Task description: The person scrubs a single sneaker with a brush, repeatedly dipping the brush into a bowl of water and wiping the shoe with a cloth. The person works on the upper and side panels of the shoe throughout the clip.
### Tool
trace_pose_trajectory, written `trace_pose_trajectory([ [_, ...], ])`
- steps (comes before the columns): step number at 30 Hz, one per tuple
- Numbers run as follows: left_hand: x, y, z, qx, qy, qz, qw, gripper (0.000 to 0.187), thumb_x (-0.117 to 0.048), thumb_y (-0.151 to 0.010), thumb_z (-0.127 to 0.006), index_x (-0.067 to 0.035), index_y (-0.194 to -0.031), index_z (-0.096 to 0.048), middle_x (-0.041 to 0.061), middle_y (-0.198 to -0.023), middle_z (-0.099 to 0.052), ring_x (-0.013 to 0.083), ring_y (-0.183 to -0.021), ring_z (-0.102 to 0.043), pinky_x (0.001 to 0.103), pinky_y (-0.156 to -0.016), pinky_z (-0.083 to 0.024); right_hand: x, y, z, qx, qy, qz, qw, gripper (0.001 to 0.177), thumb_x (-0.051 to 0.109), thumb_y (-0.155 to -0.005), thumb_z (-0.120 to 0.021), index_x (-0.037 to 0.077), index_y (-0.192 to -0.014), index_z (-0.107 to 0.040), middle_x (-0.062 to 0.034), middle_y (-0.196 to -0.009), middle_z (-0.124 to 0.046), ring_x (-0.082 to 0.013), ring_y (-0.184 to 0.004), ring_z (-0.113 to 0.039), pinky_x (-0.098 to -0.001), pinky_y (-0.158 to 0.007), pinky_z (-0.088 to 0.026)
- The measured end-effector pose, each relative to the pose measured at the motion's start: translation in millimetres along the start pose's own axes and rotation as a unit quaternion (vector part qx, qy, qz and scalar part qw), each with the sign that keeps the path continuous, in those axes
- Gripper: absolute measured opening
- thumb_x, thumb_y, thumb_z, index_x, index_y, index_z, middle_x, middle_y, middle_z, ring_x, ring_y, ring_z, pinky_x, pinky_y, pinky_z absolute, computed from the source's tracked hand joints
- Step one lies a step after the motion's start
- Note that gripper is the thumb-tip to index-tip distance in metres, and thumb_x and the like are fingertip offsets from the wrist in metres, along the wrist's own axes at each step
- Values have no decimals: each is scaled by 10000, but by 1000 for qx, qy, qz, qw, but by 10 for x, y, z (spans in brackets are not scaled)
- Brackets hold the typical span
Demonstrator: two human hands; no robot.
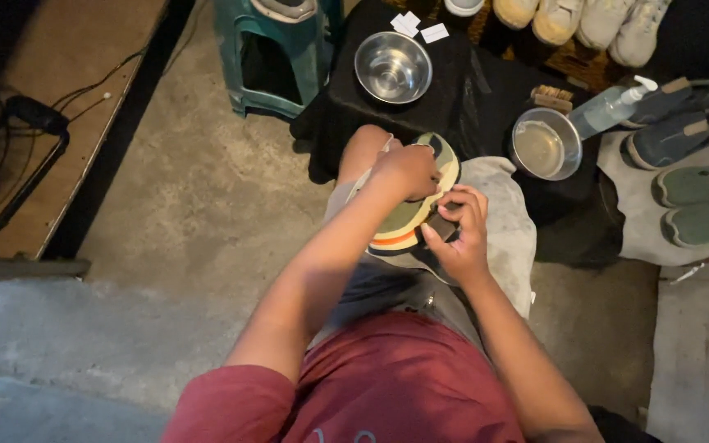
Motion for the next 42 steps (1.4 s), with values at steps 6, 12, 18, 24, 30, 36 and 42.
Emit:
trace_pose_trajectory([
  [6, -129, 26, -5, 17, -13, 3, 1000, 445, -430, -895, -641, -88, -1167, -721, 141, -1205, -688, 472, -1310, -445, 636, -987, -464, 108, 125, -105, -8, 46, -32, 998, 378, 352, -923, -809, 60, -936, -569, -95, -1049, -613, -430, -1178, -516, -541, -1044, -408],
  [12, -75, -9, -6, 41, 0, 24, 999, 504, -498, -915, -628, -95, -1208, -702, 133, -1271, -669, 453, -1363, -420, 652, -1023, -442, 438, 37, -205, -21, 60, -4, 998, 415, 394, -905, -812, 59, -925, -568, -103, -1004, -594, -441, -1129, -508, -553, -1024, -420],
  [18, -46, -70, -24, 50, 4, -1, 999, 375, -430, -879, -691, -199, -1166, -762, 141, -1274, -701, 478, -1316, -501, 653, -1007, -482, 577, -53, -253, -27, 77, 13, 997, 389, 357, -877, -836, 67, -903, -578, -98, -988, -596, -451, -1109, -496, -574, -1004, -407],
  [24, -222, 262, 161, 64, -40, -29, 997, 348, -464, -873, -681, -296, -1167, -762, 100, -1285, -689, 425, -1343, -481, 623, -1044, -478, -411, 161, -92, -27, 108, -37, 993, 350, 313, -902, -846, 86, -900, -579, -57, -983, -608, -386, -1077, -522, -510, -982, -406],
  [30, -145, -10, -52, 53, -44, -45, 997, 318, -446, -915, -635, -311, -1176, -757, 93, -1253, -712, 428, -1313, -500, 621, -1050, -464, -422, 23, -54, -50, 94, -43, 993, 371, 344, -949, -799, 68, -940, -550, -87, -1005, -599, -404, -1098, -518, -531, -982, -412],
  [36, -32, -20, -15, 46, -36, -6, 998, 308, -481, -899, -648, -323, -1132, -774, 54, -1254, -707, 394, -1326, -502, 624, -1036, -450, 438, 20, -256, -9, 53, -2, 999, 459, 455, -864, -836, 80, -904, -573, -77, -964, -593, -434, -1141, -501, -562, -1014, -414],
  [42, -97, 23, 40, 23, -29, -70, 997, 261, -449, -913, -648, -333, -1104, -782, 39, -1186, -759, 408, -1209, -603, 595, -1046, -453, 906, -75, -357, -7, 60, 87, 994, 451, 456, -817, -856, 109, -929, -590, -69, -993, -623, -453, -1105, -520, -586, -1012, -414],
])
Point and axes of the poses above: each hand's wrist, its own y-axis away from the middle knuckle, its own z-axis out of the back of the hand, x = y × z, the point moved 7 cm from there along -y, towards the middle knuckle
